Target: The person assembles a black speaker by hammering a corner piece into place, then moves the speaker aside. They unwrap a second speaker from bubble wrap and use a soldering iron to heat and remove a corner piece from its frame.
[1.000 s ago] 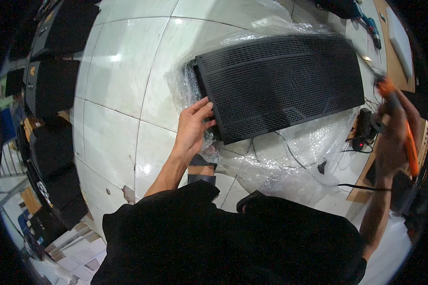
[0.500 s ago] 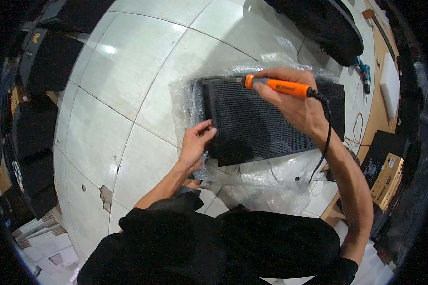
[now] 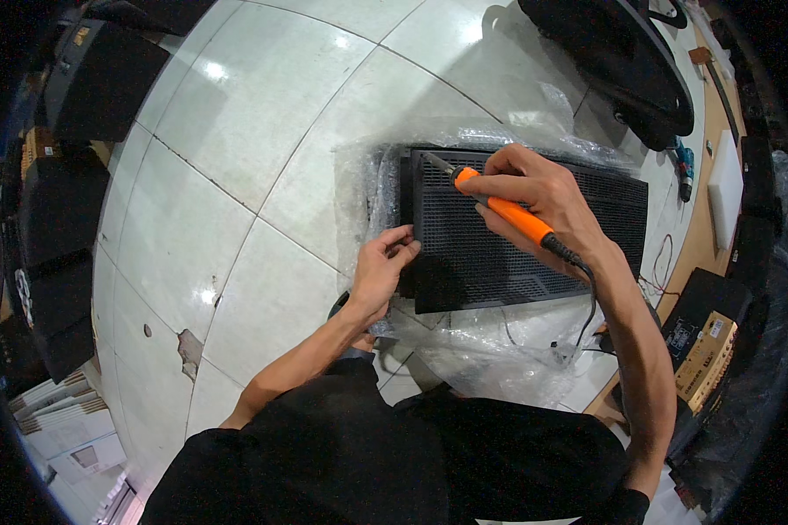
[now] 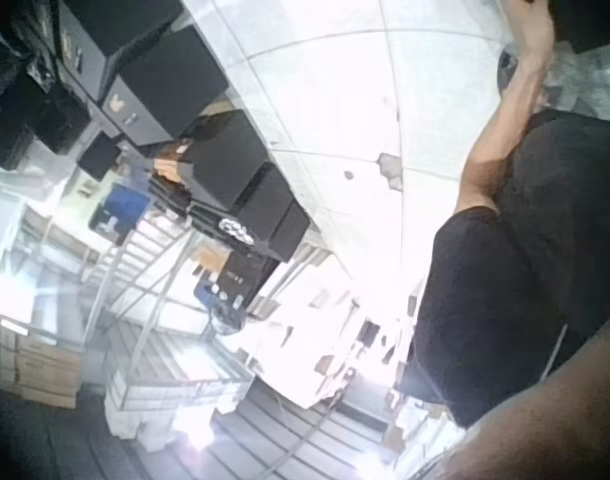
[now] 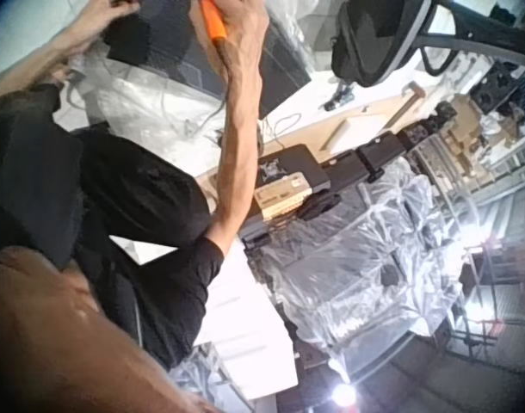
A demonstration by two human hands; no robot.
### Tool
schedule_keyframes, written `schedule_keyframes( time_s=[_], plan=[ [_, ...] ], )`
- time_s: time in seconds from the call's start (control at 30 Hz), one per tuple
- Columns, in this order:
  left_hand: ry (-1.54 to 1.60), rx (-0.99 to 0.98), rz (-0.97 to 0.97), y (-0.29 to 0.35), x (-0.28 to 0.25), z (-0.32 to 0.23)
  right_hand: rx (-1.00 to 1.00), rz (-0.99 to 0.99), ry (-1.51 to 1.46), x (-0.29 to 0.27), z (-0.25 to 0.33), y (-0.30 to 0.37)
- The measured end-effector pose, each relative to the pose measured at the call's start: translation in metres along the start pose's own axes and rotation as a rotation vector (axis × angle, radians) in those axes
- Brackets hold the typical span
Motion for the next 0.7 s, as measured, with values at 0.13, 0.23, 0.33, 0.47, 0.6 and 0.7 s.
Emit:
schedule_keyframes(
  time_s=[0.13,0.23,0.33,0.47,0.6,0.7],
  plan=[
    [0.001,0.007,0.001,-0.001,0.0,0.002,-0.008,0.039,0.041,0.004,-0.002,-0.002],
    [0.013,0.014,-0.001,-0.001,0.0,0.001,-0.015,0.046,0.035,0.005,-0.002,-0.004],
    [-0.004,0.018,-0.002,-0.001,0.0,0.001,-0.015,0.066,0.033,0.007,-0.002,-0.005],
    [-0.055,0.028,0.023,-0.002,0.0,0.002,-0.046,0.057,0.052,0.008,-0.002,-0.006],
    [-0.05,0.022,0.021,0.0,0.001,-0.001,0.008,0.056,0.04,0.004,0.0,-0.014],
    [-0.06,0.022,0.03,0.0,0.001,-0.002,0.046,0.006,0.001,0.0,-0.003,-0.015]
  ],
)
Point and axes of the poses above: each hand's wrist, its own y-axis away from the middle knuckle, its own x-axis out of the palm, z = x × y, the point moved 7 cm from there along -y, towards the middle knuckle, and after that the axes turned 12 degrees about -z, right-handed, at the moved point
